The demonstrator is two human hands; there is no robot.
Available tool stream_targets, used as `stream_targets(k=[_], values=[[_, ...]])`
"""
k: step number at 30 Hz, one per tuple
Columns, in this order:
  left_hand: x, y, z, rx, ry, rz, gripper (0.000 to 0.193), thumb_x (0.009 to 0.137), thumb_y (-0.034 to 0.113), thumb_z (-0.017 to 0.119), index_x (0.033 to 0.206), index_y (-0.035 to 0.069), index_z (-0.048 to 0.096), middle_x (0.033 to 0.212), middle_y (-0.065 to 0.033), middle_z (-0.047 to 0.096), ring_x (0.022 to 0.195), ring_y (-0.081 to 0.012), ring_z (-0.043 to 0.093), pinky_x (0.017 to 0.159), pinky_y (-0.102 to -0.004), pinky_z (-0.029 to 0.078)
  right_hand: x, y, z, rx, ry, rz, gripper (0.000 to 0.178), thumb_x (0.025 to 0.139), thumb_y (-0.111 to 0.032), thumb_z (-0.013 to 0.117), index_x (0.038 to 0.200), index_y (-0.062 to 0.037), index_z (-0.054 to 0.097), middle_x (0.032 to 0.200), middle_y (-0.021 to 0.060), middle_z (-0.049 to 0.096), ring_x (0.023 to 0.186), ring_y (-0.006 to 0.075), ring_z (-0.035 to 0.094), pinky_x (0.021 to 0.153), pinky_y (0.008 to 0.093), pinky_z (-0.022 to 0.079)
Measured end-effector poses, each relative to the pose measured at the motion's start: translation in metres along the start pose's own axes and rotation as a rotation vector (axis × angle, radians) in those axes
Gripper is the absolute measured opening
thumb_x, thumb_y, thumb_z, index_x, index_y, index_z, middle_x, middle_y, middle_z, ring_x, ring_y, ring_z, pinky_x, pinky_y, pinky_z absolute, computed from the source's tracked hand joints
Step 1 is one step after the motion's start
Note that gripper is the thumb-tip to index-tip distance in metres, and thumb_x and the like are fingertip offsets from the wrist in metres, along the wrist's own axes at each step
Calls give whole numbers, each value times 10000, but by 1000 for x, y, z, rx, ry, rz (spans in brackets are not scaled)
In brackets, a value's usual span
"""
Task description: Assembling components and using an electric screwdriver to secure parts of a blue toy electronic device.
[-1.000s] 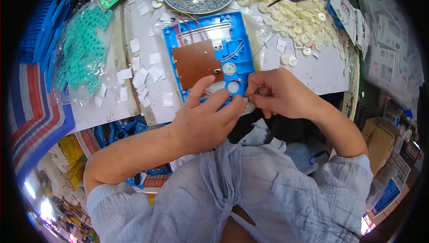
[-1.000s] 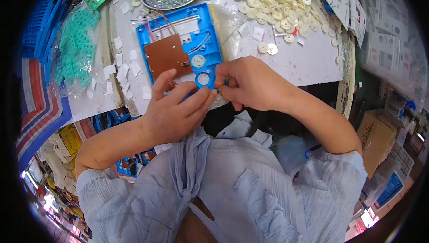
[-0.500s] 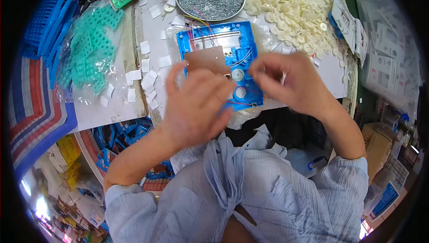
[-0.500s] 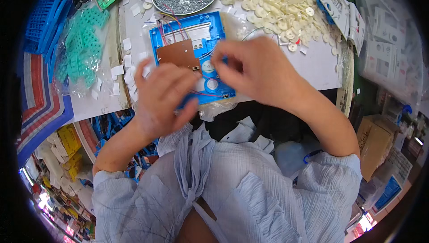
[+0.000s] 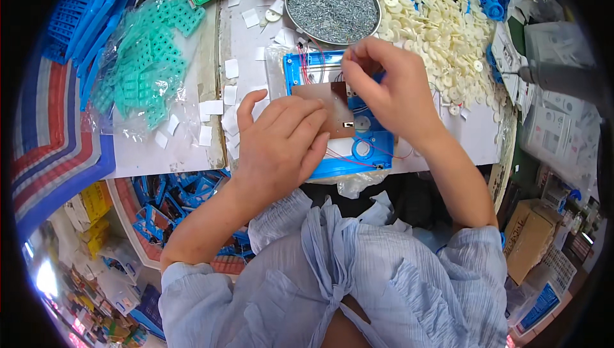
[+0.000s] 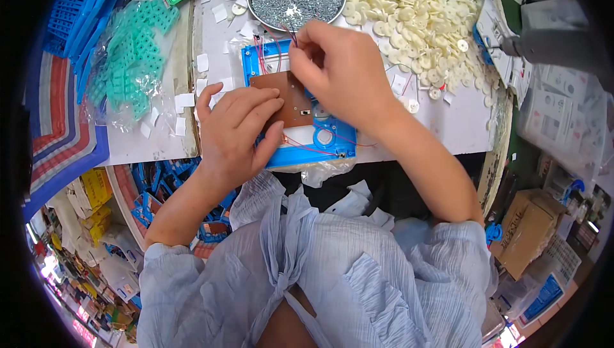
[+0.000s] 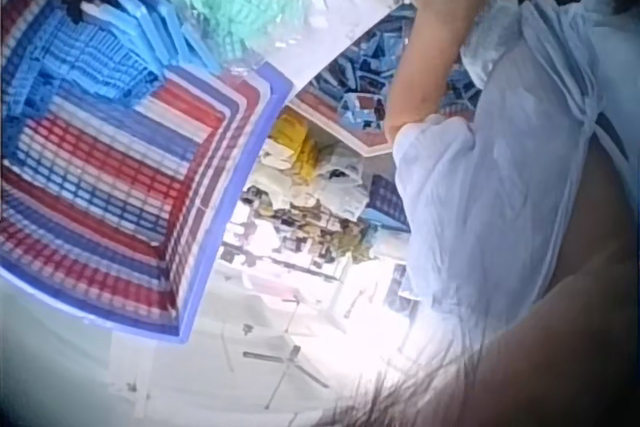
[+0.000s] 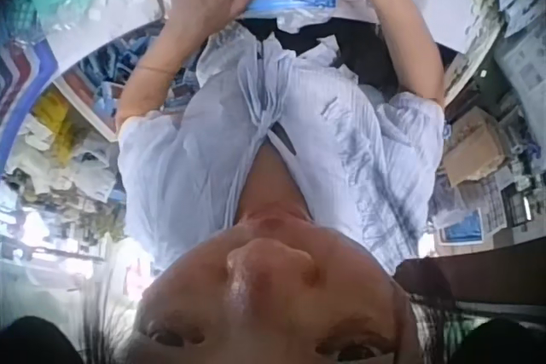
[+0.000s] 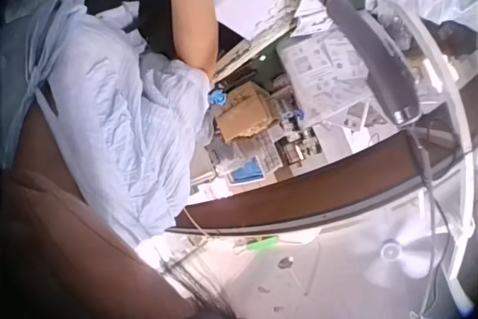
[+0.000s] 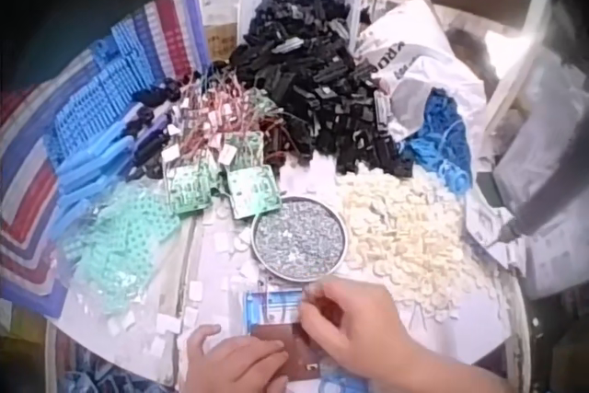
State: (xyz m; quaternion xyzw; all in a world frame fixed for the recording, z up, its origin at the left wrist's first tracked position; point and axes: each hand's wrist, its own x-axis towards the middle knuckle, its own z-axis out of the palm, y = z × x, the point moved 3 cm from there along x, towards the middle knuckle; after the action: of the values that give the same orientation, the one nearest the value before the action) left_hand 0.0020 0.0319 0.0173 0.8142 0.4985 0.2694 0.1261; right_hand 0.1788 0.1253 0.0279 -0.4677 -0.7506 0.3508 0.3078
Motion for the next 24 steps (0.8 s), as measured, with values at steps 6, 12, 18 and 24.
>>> stream_targets(k=[6,12,18,24], values=[[14,-17,10,-123,26,-14,400,847,106,657,1245,64,669,1287,-70,664,1068,-241,636,1123,-542,299,-42,-15,12,-353,-56,-432,193,747,-131,748,925,-64,718,932,57,661,941,266,626,877,408,492],[15,-21,11,-69,-100,128,488,815,78,634,1301,86,675,1367,-67,643,1142,-263,620,1169,-582,253,-55,-29,12,-499,-87,-409,254,714,-139,748,952,-54,724,996,57,642,1017,290,587,933,447,461],[18,-24,2,-58,-163,284,453,739,125,690,1189,72,710,1307,-49,663,1124,-249,608,1156,-558,305,-8,-18,-17,-239,-164,-415,324,734,-9,649,1044,-75,718,1056,125,674,1026,334,596,909,443,496],[38,-24,6,-228,-4,259,234,763,144,733,981,66,696,948,-49,708,863,-220,643,1000,-454,415,68,17,18,-136,-144,-595,361,744,17,646,1089,-82,690,1066,102,698,989,354,607,887,437,516]])
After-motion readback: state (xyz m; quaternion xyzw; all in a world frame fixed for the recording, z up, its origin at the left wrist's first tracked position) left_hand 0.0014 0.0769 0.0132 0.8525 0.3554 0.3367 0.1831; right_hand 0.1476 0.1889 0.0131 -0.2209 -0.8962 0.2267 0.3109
